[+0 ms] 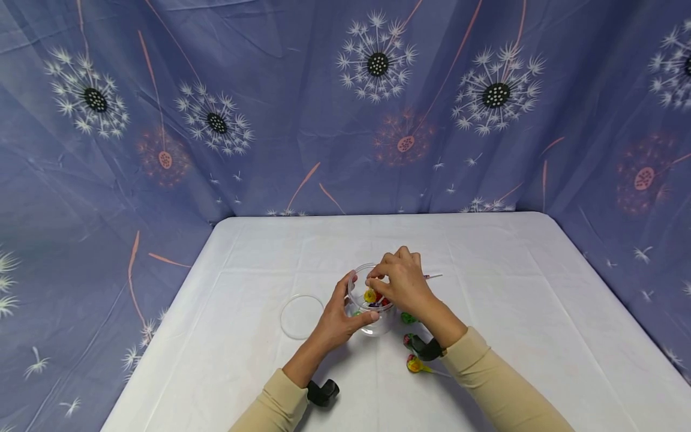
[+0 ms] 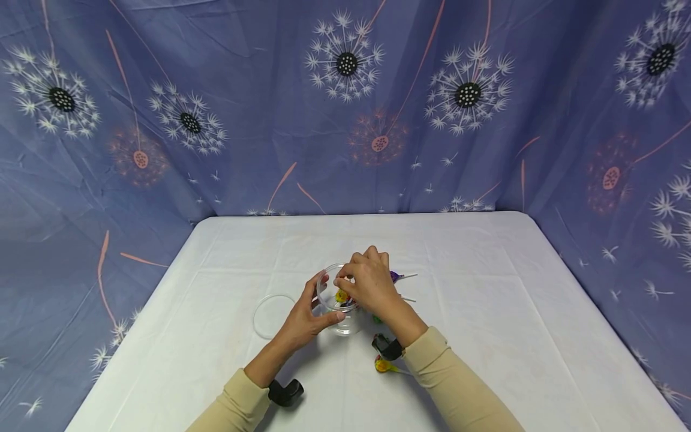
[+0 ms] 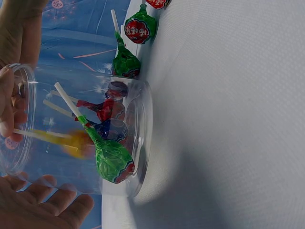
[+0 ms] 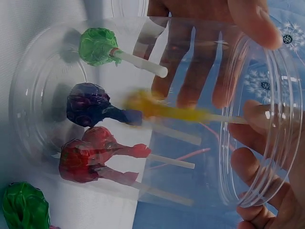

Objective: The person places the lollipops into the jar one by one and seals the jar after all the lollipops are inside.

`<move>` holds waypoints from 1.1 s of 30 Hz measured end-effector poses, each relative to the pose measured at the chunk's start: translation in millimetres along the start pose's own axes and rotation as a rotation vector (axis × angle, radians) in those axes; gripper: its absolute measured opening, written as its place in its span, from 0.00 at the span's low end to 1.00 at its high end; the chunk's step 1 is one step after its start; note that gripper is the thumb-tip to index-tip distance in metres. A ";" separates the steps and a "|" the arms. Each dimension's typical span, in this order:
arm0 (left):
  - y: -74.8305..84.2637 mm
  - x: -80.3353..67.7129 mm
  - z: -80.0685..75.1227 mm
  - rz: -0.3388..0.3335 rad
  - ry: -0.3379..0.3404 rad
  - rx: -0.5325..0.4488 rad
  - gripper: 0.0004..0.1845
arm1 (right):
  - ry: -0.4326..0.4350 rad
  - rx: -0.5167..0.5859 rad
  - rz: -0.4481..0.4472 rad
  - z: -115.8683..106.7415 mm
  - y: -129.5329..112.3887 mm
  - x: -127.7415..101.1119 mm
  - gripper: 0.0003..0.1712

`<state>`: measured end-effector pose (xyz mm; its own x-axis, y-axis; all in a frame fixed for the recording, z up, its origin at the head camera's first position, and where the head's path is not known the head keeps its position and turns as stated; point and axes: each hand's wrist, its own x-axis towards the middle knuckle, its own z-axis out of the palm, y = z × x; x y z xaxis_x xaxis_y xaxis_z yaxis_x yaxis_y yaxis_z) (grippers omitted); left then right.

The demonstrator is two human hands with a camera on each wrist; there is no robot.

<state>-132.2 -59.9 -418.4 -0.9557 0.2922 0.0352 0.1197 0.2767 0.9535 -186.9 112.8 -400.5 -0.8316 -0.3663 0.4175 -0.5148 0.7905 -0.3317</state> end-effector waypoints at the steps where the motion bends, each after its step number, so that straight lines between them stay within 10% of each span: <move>1: 1.6 -0.7 -0.4 0.003 0.000 -0.001 0.48 | 0.002 0.003 0.000 0.0 0.0 -0.2 0.07; 15: 3.8 -2.3 -0.2 0.005 0.017 -0.008 0.48 | 0.143 0.118 0.047 -26.0 12.2 -14.3 0.07; 33: 9.5 -5.6 0.4 -0.029 0.023 0.004 0.47 | 0.147 0.108 0.162 -38.2 26.9 -86.6 0.09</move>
<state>-125.6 -58.5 -409.6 -0.9646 0.2633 0.0142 0.0929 0.2890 0.9528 -120.7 184.6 -413.3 -0.8699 -0.1572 0.4676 -0.4029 0.7733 -0.4895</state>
